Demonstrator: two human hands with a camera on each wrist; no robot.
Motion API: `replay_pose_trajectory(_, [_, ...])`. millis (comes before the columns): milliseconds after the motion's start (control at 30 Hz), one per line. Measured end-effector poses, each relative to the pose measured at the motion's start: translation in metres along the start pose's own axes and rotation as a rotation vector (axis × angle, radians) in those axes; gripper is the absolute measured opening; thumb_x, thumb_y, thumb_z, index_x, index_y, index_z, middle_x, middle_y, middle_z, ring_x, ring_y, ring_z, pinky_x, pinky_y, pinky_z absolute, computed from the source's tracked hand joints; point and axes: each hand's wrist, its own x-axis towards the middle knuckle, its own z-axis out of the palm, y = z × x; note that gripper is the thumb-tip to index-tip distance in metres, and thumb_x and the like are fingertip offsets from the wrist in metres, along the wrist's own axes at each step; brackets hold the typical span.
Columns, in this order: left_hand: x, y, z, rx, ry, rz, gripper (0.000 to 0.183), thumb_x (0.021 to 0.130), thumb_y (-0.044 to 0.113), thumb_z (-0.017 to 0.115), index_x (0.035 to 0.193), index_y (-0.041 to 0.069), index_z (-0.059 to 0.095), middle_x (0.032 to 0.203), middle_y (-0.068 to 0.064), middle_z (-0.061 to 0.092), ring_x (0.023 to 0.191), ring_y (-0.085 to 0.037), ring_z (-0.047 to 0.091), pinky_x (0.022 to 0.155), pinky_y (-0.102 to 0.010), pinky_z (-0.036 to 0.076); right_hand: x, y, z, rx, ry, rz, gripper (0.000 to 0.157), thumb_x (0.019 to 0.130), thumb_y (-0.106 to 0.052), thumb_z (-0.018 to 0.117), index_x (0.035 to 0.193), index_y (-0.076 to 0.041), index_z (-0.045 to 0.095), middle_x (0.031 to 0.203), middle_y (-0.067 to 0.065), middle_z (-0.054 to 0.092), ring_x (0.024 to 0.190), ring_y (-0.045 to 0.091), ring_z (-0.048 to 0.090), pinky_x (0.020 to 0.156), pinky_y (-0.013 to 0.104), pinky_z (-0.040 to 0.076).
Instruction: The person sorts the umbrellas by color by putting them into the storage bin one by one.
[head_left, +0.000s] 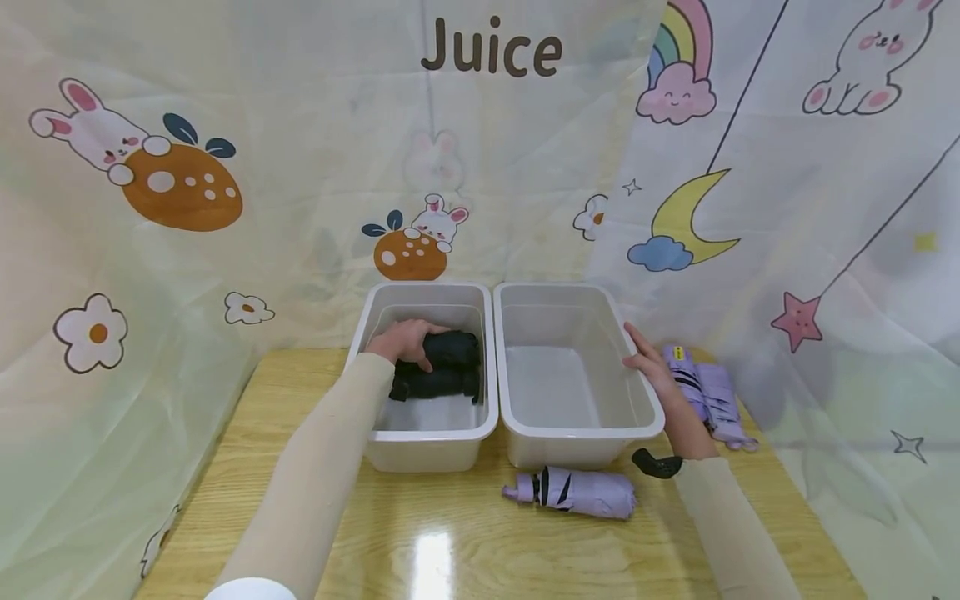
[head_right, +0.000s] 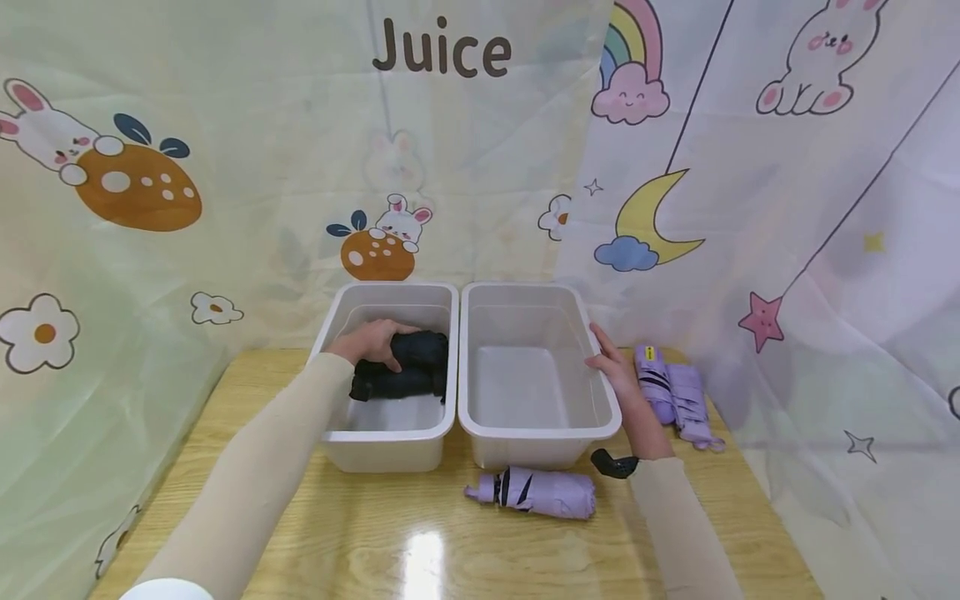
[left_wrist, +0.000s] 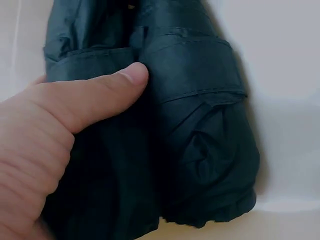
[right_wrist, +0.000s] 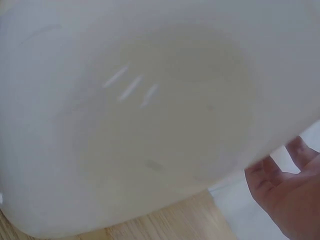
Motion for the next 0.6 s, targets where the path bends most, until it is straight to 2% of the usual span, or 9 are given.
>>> replay_pose_trajectory(167, [-0.009, 0.002, -0.015, -0.113, 0.011, 0.007, 0.087, 0.074, 0.03, 0.087, 0.149, 0.029, 0.041, 0.145, -0.006, 0.046, 0.13, -0.027, 0.043, 0.102, -0.046, 0.038, 0.003, 0.001, 0.001, -0.014, -0.013, -0.021, 0.071, 0.097, 0.006, 0.034, 0.156, -0.012, -0.003, 0.159, 0.021, -0.005, 0.109, 0.003, 0.048, 0.084, 0.02, 0.047])
replay_pose_trajectory(367, [-0.028, 0.005, -0.058, -0.309, 0.099, 0.091, 0.076, 0.085, 0.022, 0.077, 0.151, 0.016, 0.038, 0.143, -0.013, 0.047, 0.128, -0.03, 0.044, 0.102, -0.044, 0.039, 0.003, 0.0, 0.0, -0.013, -0.019, -0.037, 0.07, 0.097, 0.009, 0.03, 0.155, -0.01, -0.005, 0.158, 0.024, -0.007, 0.104, -0.001, 0.051, 0.084, 0.019, 0.047])
replay_pose_trajectory(500, [-0.05, -0.001, -0.085, -0.377, 0.166, 0.117, 0.069, 0.089, 0.022, 0.073, 0.149, 0.012, 0.041, 0.145, -0.014, 0.044, 0.13, -0.033, 0.039, 0.103, -0.048, 0.036, 0.003, -0.001, -0.004, -0.044, -0.017, -0.065, 0.07, 0.098, 0.005, 0.034, 0.155, -0.01, -0.004, 0.157, 0.026, -0.007, 0.107, 0.0, 0.049, 0.085, 0.019, 0.046])
replay_pose_trajectory(600, [-0.074, -0.013, -0.098, -0.428, 0.217, 0.117, 0.065, 0.091, 0.021, 0.07, 0.148, 0.008, 0.041, 0.146, -0.018, 0.041, 0.132, -0.04, 0.035, 0.104, -0.054, 0.033, 0.006, 0.006, -0.012, -0.049, -0.044, -0.107, 0.076, 0.096, -0.003, 0.047, 0.156, -0.012, 0.001, 0.157, 0.025, -0.002, 0.109, 0.002, 0.048, 0.087, 0.02, 0.045])
